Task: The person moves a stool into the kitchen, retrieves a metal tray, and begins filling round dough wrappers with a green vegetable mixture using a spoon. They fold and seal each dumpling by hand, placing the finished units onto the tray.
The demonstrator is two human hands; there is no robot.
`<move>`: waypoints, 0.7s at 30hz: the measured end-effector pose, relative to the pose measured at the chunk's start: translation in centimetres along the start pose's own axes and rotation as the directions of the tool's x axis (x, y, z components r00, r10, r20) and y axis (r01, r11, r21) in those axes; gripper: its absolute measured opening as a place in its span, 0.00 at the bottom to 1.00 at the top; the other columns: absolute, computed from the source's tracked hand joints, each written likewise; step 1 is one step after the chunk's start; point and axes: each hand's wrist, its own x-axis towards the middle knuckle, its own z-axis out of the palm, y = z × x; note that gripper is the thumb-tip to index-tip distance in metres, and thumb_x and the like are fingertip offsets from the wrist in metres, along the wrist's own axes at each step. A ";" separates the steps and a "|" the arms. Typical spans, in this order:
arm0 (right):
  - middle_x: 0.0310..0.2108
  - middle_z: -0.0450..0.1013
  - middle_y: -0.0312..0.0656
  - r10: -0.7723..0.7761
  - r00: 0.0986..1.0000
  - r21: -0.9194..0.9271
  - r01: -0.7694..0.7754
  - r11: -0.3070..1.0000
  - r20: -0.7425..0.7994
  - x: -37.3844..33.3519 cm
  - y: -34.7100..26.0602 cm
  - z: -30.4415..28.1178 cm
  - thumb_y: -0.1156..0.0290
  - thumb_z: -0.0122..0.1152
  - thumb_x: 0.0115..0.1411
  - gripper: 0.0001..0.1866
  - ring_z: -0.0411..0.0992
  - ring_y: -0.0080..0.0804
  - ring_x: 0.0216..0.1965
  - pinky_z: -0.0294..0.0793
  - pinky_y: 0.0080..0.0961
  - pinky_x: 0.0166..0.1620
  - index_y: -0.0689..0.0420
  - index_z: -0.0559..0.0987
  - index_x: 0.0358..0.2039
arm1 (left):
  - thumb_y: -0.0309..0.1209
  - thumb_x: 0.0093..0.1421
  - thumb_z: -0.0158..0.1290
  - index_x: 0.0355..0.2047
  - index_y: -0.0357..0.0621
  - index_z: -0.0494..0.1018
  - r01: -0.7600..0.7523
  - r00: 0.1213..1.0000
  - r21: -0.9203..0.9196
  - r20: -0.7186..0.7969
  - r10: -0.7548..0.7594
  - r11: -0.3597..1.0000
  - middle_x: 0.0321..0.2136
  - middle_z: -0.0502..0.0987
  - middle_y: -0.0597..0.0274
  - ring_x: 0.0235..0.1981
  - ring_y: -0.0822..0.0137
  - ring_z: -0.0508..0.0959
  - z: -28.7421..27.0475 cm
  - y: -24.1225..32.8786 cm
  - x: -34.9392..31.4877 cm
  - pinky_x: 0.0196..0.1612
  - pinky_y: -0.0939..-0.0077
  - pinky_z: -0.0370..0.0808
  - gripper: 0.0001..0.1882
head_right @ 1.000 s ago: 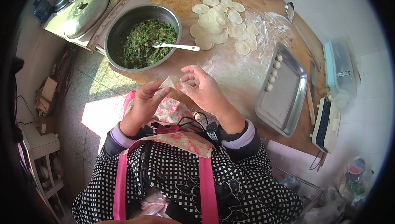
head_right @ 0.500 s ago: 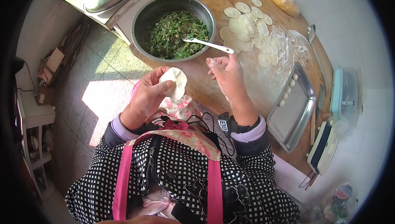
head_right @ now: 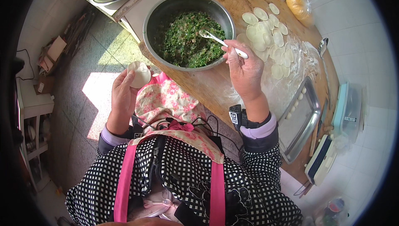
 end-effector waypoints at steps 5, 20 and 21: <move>0.34 0.75 0.43 -0.069 0.982 -0.172 0.100 0.980 0.177 -0.4 -0.5 -0.1 0.76 0.50 0.62 0.09 0.73 0.24 0.31 0.72 0.18 0.33 0.62 0.76 0.42 | 0.30 0.66 0.42 0.50 0.27 0.64 0.002 0.998 0.015 0.069 -0.003 1.000 0.44 0.73 0.48 0.46 0.61 0.75 -0.2 0.1 0.4 0.51 0.67 0.72 0.18; 0.35 0.74 0.42 -0.046 0.992 0.153 0.028 0.988 0.114 -0.9 -1.1 -1.2 0.76 0.50 0.63 0.09 0.72 0.24 0.32 0.72 0.18 0.35 0.61 0.76 0.42 | 0.28 0.65 0.41 0.51 0.28 0.63 -0.106 0.994 -0.041 0.008 0.107 0.993 0.45 0.72 0.47 0.47 0.57 0.75 1.4 1.8 0.2 0.52 0.63 0.72 0.18; 0.36 0.74 0.42 -0.013 0.994 0.134 -0.001 0.991 0.105 -0.9 -1.0 -1.0 0.76 0.49 0.63 0.09 0.72 0.23 0.32 0.72 0.17 0.35 0.61 0.76 0.42 | 0.28 0.65 0.41 0.51 0.28 0.63 -0.107 0.994 -0.054 0.004 0.107 0.993 0.45 0.72 0.47 0.47 0.56 0.75 1.5 1.8 0.3 0.52 0.62 0.72 0.17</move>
